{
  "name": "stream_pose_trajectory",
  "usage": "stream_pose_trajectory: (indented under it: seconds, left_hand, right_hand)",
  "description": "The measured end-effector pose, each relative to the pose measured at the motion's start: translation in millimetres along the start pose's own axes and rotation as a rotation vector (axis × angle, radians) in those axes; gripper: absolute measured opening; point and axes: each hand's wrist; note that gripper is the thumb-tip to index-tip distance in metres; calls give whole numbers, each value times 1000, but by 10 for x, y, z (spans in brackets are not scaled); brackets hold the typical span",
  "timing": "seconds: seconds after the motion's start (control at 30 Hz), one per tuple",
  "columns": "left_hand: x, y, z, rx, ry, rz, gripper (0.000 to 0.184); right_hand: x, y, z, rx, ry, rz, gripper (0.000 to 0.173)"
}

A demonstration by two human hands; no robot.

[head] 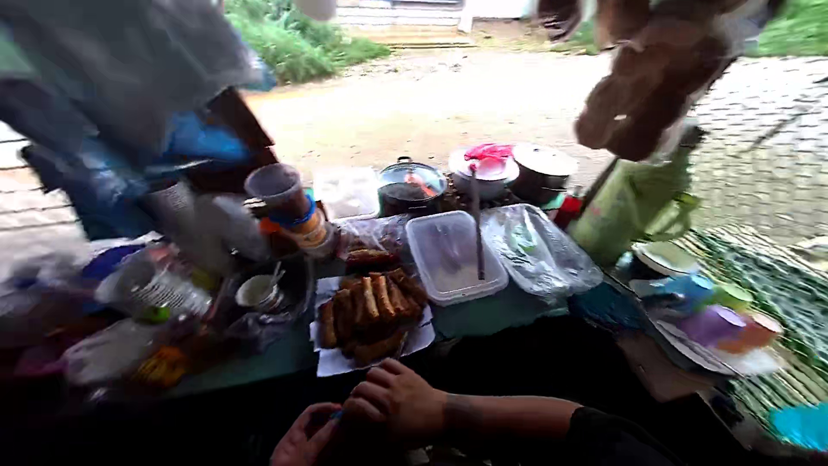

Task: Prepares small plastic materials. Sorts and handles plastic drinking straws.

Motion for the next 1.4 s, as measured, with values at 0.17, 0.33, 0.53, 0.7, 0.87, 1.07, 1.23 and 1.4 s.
stream_pose_trajectory:
  seconds: [0.17,0.33,0.53,0.7,0.87,1.07,1.23,1.4]
  left_hand:
    - [50,-128,-86,-325,464,276,19]
    - [128,-368,-639,-346,980,656,7]
    - [-40,-734,-914,-677,135,531,23]
    - [-213,-1133,-1630,-799,-34,602,27]
    - [-479,-1623,-2416,-836,-181,699,28]
    - [-696,-2029,-3072,-905,-351,736,33]
    - [-794,-2160,-3478,-954,-375,734,24]
    - [-972,-2257,-3842,-898,-408,700,24]
  right_hand:
    - [4,384,211,275,725,273,13]
    - [82,863,372,688,1274,412,24]
    - [711,1401,1005,335,1370,217,18]
    - [1368,2022,1547,285,1276,115,18]
    - [1923,2582,1989,506,1325,170,21]
    - [2420,3025,2499,680,1432,288,20]
    - [2426,3321,2852,876,1366,212,20]
    - [2266,3665,3166,980,1230,287,24]
Point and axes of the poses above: each hand's wrist, its own y-axis towards the middle knuckle, its own z-axis out of the palm, x = y × z, and after that the axes turned 9 degrees about x, right-handed
